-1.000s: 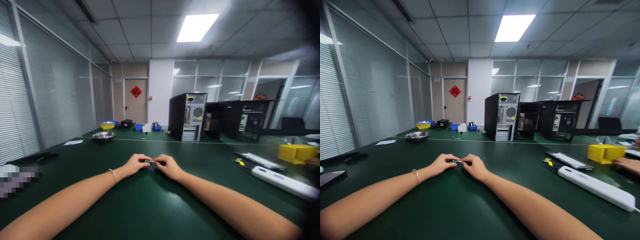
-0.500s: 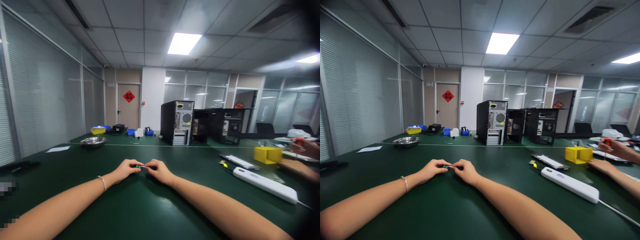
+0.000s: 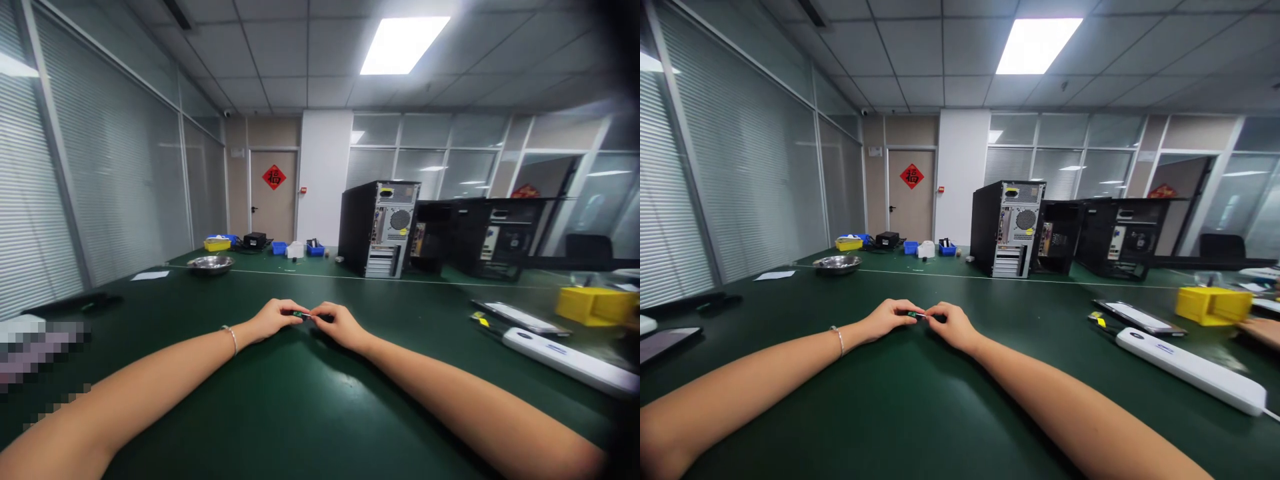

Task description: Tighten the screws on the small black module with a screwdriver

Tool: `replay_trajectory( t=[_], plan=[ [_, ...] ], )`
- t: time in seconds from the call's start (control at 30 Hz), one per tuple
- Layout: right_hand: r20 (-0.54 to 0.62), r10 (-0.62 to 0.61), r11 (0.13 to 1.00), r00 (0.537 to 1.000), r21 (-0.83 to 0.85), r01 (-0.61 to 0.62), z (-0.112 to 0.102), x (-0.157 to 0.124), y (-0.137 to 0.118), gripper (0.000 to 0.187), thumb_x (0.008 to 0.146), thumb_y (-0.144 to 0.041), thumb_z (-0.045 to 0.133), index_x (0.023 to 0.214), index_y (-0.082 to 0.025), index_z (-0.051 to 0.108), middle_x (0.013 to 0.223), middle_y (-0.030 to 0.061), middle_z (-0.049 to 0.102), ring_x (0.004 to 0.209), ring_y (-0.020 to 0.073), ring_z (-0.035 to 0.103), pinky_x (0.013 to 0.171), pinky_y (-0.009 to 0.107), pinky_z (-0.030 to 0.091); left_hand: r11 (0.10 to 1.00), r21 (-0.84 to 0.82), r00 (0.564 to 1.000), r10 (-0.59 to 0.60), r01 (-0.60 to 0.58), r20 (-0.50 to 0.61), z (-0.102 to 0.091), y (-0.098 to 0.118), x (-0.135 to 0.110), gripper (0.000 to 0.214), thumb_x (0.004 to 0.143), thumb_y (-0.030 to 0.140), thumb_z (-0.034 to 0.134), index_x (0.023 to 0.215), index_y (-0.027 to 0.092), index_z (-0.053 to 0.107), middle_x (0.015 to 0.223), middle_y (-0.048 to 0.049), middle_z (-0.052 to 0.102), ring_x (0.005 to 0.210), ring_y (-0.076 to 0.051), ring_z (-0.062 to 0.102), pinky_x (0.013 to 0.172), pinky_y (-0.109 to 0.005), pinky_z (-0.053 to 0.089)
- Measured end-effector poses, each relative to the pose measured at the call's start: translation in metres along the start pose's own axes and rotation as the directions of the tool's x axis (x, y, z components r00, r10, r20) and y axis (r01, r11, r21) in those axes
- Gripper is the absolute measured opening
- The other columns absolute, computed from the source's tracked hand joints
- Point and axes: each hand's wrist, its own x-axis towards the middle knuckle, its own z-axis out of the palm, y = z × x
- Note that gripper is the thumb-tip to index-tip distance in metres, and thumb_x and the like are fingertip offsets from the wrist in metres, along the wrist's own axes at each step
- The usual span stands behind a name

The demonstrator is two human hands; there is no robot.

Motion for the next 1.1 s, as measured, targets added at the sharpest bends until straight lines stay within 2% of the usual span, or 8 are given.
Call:
replay_trajectory(
  t=[0.23, 0.4, 0.53, 0.67, 0.8, 0.9, 1.0, 1.1],
  plan=[
    [-0.021, 0.041, 0.998, 0.999, -0.050, -0.042, 0.001, 0.000, -0.001, 0.021, 0.086, -0.027, 0.056, 0.094, -0.019, 0.074, 0.087, 0.0047, 0.068, 0.079, 0.0167, 0.061, 0.077, 0.028, 0.047, 0.997, -0.021, 0.997, -0.077, 0.077, -0.009, 0.002, 0.002, 0.001, 0.039, 0.074, 0.033, 0.071, 0.107, 0.014, 0.070, 0.095, -0.0086, 0.069, 0.082, -0.019, 0.059, 0.075, -0.029, 0.045],
    [-0.040, 0.079, 0.994, 0.996, -0.076, -0.082, 0.002, 0.001, 0.004, 0.021, 0.085, -0.028, 0.056, 0.093, -0.021, 0.074, 0.087, 0.0042, 0.068, 0.080, 0.0170, 0.062, 0.078, 0.028, 0.047, 0.998, 0.043, 0.992, -0.049, 0.054, -0.118, 0.002, 0.000, 0.002, 0.028, 0.085, 0.032, 0.058, 0.104, 0.016, 0.069, 0.100, -0.0078, 0.065, 0.091, -0.020, 0.058, 0.085, -0.033, 0.044],
    [-0.045, 0.077, 0.993, 0.996, -0.081, -0.081, 0.002, 0.001, 0.005, 0.020, 0.085, -0.028, 0.056, 0.091, -0.021, 0.074, 0.087, 0.0038, 0.068, 0.080, 0.0168, 0.061, 0.078, 0.028, 0.047, 0.988, -0.151, 0.971, -0.068, 0.033, -0.230, 0.005, -0.007, 0.005, 0.027, 0.077, 0.027, 0.067, 0.099, 0.016, 0.059, 0.092, -0.0033, 0.059, 0.087, -0.017, 0.061, 0.086, -0.033, 0.046],
    [-0.056, 0.068, 0.994, 0.996, -0.080, -0.072, 0.002, 0.001, 0.004, 0.019, 0.085, -0.027, 0.056, 0.090, -0.020, 0.074, 0.086, 0.0038, 0.068, 0.079, 0.0169, 0.061, 0.077, 0.028, 0.047, 0.973, -0.222, 0.963, -0.120, 0.066, -0.241, 0.006, -0.010, 0.006, 0.033, 0.069, 0.027, 0.075, 0.092, 0.016, 0.053, 0.084, 0.0003, 0.058, 0.076, -0.014, 0.060, 0.076, -0.030, 0.047],
    [-0.089, 0.043, 0.998, 0.995, -0.046, -0.047, 0.002, 0.001, 0.003, 0.019, 0.085, -0.027, 0.056, 0.090, -0.020, 0.073, 0.084, 0.0038, 0.068, 0.078, 0.0169, 0.061, 0.076, 0.028, 0.047, 0.990, -0.129, 0.983, -0.080, 0.060, -0.162, 0.006, -0.007, 0.007, 0.028, 0.072, 0.028, 0.072, 0.092, 0.014, 0.058, 0.088, -0.0031, 0.063, 0.078, -0.015, 0.059, 0.075, -0.029, 0.046],
    [-0.108, 0.002, 1.000, 0.994, -0.018, -0.004, 0.001, 0.001, 0.003, 0.019, 0.086, -0.027, 0.055, 0.091, -0.020, 0.073, 0.085, 0.0040, 0.069, 0.079, 0.0168, 0.062, 0.077, 0.028, 0.047, 0.996, 0.074, 0.990, -0.034, 0.045, -0.137, 0.006, -0.004, 0.006, 0.028, 0.080, 0.029, 0.063, 0.104, 0.014, 0.063, 0.092, -0.0056, 0.064, 0.081, -0.017, 0.059, 0.077, -0.031, 0.045],
    [-0.115, 0.004, 0.999, 0.993, -0.033, -0.008, 0.001, 0.001, 0.004, 0.019, 0.086, -0.028, 0.056, 0.091, -0.021, 0.073, 0.087, 0.0042, 0.069, 0.080, 0.0171, 0.062, 0.077, 0.028, 0.047, 0.954, 0.299, 0.995, 0.025, 0.005, -0.097, 0.005, 0.000, 0.005, 0.034, 0.086, 0.032, 0.055, 0.115, 0.016, 0.064, 0.093, -0.0063, 0.061, 0.081, -0.018, 0.057, 0.076, -0.031, 0.043],
    [-0.131, 0.051, 0.996, 0.990, -0.070, -0.061, 0.001, 0.001, 0.005, 0.019, 0.084, -0.027, 0.057, 0.091, -0.021, 0.073, 0.087, 0.0041, 0.069, 0.079, 0.0173, 0.062, 0.076, 0.028, 0.047, 0.917, 0.399, 0.995, 0.051, -0.015, -0.080, 0.004, 0.002, 0.003, 0.036, 0.089, 0.034, 0.051, 0.119, 0.019, 0.064, 0.086, -0.0041, 0.057, 0.075, -0.017, 0.053, 0.072, -0.029, 0.042]
  ],
)
